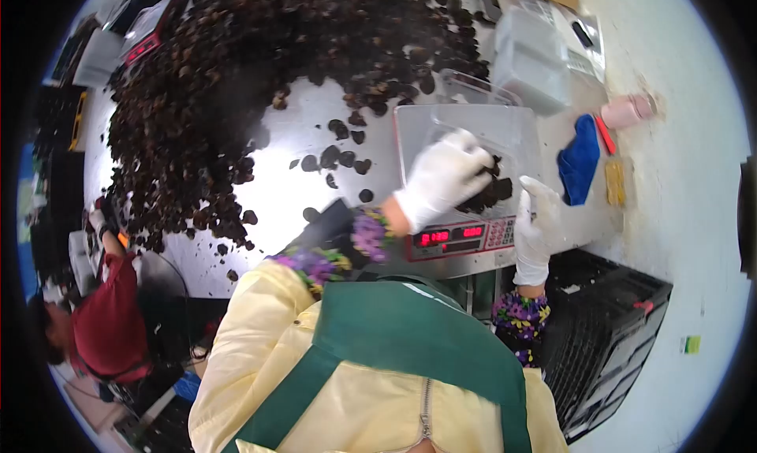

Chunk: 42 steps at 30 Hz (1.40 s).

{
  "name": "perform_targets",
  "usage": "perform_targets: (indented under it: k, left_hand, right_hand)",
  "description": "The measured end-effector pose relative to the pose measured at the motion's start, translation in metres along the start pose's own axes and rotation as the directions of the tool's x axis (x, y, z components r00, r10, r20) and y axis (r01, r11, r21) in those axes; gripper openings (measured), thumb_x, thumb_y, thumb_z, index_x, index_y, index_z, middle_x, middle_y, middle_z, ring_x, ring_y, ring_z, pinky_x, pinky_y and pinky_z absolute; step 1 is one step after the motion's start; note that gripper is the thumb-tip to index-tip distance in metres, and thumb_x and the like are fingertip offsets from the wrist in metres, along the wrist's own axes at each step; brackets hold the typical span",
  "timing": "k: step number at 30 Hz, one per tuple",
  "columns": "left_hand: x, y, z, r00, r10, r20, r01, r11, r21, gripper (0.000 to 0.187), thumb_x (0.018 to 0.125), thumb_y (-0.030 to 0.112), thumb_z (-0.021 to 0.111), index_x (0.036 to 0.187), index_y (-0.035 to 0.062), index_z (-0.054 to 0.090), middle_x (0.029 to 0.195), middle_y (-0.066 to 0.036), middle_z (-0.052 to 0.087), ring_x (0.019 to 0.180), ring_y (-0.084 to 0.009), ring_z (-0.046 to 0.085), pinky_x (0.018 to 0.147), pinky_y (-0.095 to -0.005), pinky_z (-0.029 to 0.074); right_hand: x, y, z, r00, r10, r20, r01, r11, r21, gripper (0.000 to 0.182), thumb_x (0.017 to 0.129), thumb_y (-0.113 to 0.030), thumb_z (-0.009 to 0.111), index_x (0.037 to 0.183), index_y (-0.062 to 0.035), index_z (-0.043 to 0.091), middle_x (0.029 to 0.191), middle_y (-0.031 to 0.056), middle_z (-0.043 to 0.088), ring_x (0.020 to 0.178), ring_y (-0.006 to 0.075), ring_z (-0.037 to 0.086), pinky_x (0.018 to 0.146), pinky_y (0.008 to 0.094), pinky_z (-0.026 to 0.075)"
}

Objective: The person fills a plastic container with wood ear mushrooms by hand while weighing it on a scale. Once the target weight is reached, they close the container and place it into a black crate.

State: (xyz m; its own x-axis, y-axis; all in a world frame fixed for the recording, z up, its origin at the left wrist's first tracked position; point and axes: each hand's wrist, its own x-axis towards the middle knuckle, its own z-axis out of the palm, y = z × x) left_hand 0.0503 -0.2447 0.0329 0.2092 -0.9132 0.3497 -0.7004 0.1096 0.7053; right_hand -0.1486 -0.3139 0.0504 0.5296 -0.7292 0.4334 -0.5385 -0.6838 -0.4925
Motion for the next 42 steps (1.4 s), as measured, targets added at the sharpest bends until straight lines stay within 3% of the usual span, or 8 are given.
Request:
perform_targets:
  k: [7, 13, 19, 23, 25, 30, 38, 42]
  left_hand:
    - [-0.010, 0.007, 0.003, 0.996, 0.084, 0.023, -0.087, 0.979, 0.186, 0.058, 0.076, 0.038, 0.077, 0.127, 0.0157, 0.063, 0.138, -0.018, 0.050, 0.136, -0.0393, 0.041, 0.113, -0.0571, 0.031]
    - [-0.076, -0.107, -0.038, 0.842, -0.277, -0.464, 0.378, 0.915, 0.139, 0.020, 0.083, 0.012, 0.070, 0.103, 0.0108, 0.070, 0.099, -0.011, 0.066, 0.096, -0.0309, 0.060, 0.086, -0.0425, 0.047]
    - [-0.147, -0.178, -0.057, 0.830, -0.479, -0.284, 0.543, 0.583, 0.604, 0.025, 0.083, 0.030, 0.071, 0.100, 0.0128, 0.067, 0.097, -0.010, 0.063, 0.092, -0.0331, 0.059, 0.084, -0.0452, 0.044]
    - [-0.151, -0.179, -0.059, 0.831, -0.399, -0.387, 0.531, 0.777, 0.339, 0.022, 0.084, 0.021, 0.071, 0.102, 0.0099, 0.064, 0.092, -0.012, 0.064, 0.086, -0.0343, 0.062, 0.079, -0.0457, 0.048]
    - [-0.147, -0.177, -0.065, 0.612, -0.665, -0.427, 0.520, 0.746, -0.416, 0.028, 0.083, 0.013, 0.069, 0.110, 0.0107, 0.062, 0.090, -0.013, 0.064, 0.082, -0.0366, 0.064, 0.075, -0.0465, 0.051]
    - [-0.137, -0.194, -0.047, 0.893, -0.446, -0.062, 0.420, 0.776, 0.471, 0.040, 0.085, 0.009, 0.057, 0.124, 0.0184, 0.061, 0.105, -0.017, 0.060, 0.092, -0.0371, 0.063, 0.081, -0.0464, 0.053]
    - [-0.134, -0.194, -0.027, 0.909, -0.414, 0.051, 0.357, 0.834, 0.421, 0.024, 0.084, 0.012, 0.063, 0.108, 0.0126, 0.063, 0.101, -0.018, 0.059, 0.091, -0.0376, 0.063, 0.080, -0.0474, 0.052]
    - [-0.109, -0.188, -0.040, 0.788, -0.518, -0.332, 0.583, 0.802, 0.132, 0.024, 0.088, 0.016, 0.065, 0.111, 0.0091, 0.061, 0.104, -0.020, 0.061, 0.094, -0.0395, 0.062, 0.082, -0.0462, 0.051]
  right_hand:
    - [-0.003, -0.001, -0.004, 0.998, 0.031, 0.059, -0.030, 0.999, -0.017, 0.027, 0.088, 0.004, 0.061, 0.112, -0.0055, 0.067, 0.108, 0.0122, 0.066, 0.102, 0.0286, 0.060, 0.090, 0.0384, 0.047]
    - [0.000, 0.006, -0.003, 0.997, 0.045, 0.061, -0.045, 0.999, -0.005, 0.023, 0.091, 0.001, 0.060, 0.112, -0.0053, 0.066, 0.107, 0.0115, 0.065, 0.102, 0.0292, 0.059, 0.090, 0.0378, 0.047]
    - [0.014, -0.008, 0.006, 0.996, 0.013, 0.085, -0.015, 1.000, 0.020, 0.024, 0.090, 0.002, 0.060, 0.113, -0.0059, 0.067, 0.110, 0.0110, 0.066, 0.103, 0.0285, 0.060, 0.092, 0.0380, 0.046]
    - [0.022, -0.011, 0.006, 0.997, -0.015, 0.075, 0.016, 1.000, -0.008, 0.025, 0.089, 0.002, 0.062, 0.112, -0.0057, 0.067, 0.110, 0.0110, 0.067, 0.104, 0.0288, 0.060, 0.093, 0.0385, 0.045]
    - [0.021, -0.007, 0.003, 0.997, -0.026, 0.076, 0.029, 0.999, -0.037, 0.025, 0.088, 0.002, 0.062, 0.112, -0.0055, 0.067, 0.109, 0.0111, 0.067, 0.104, 0.0289, 0.060, 0.093, 0.0385, 0.045]
    - [0.016, -0.005, 0.006, 0.996, -0.007, 0.094, 0.009, 1.000, -0.022, 0.024, 0.089, 0.002, 0.062, 0.111, -0.0051, 0.068, 0.108, 0.0115, 0.067, 0.102, 0.0278, 0.061, 0.091, 0.0374, 0.047]
    - [0.007, -0.002, -0.005, 0.996, -0.001, 0.084, 0.003, 1.000, -0.019, 0.022, 0.090, 0.001, 0.062, 0.110, -0.0051, 0.068, 0.105, 0.0110, 0.068, 0.101, 0.0275, 0.062, 0.091, 0.0374, 0.047]
    - [-0.001, 0.000, -0.009, 0.993, 0.044, 0.108, -0.043, 0.999, -0.005, 0.021, 0.091, 0.001, 0.061, 0.110, -0.0048, 0.068, 0.104, 0.0114, 0.068, 0.100, 0.0275, 0.062, 0.091, 0.0379, 0.047]
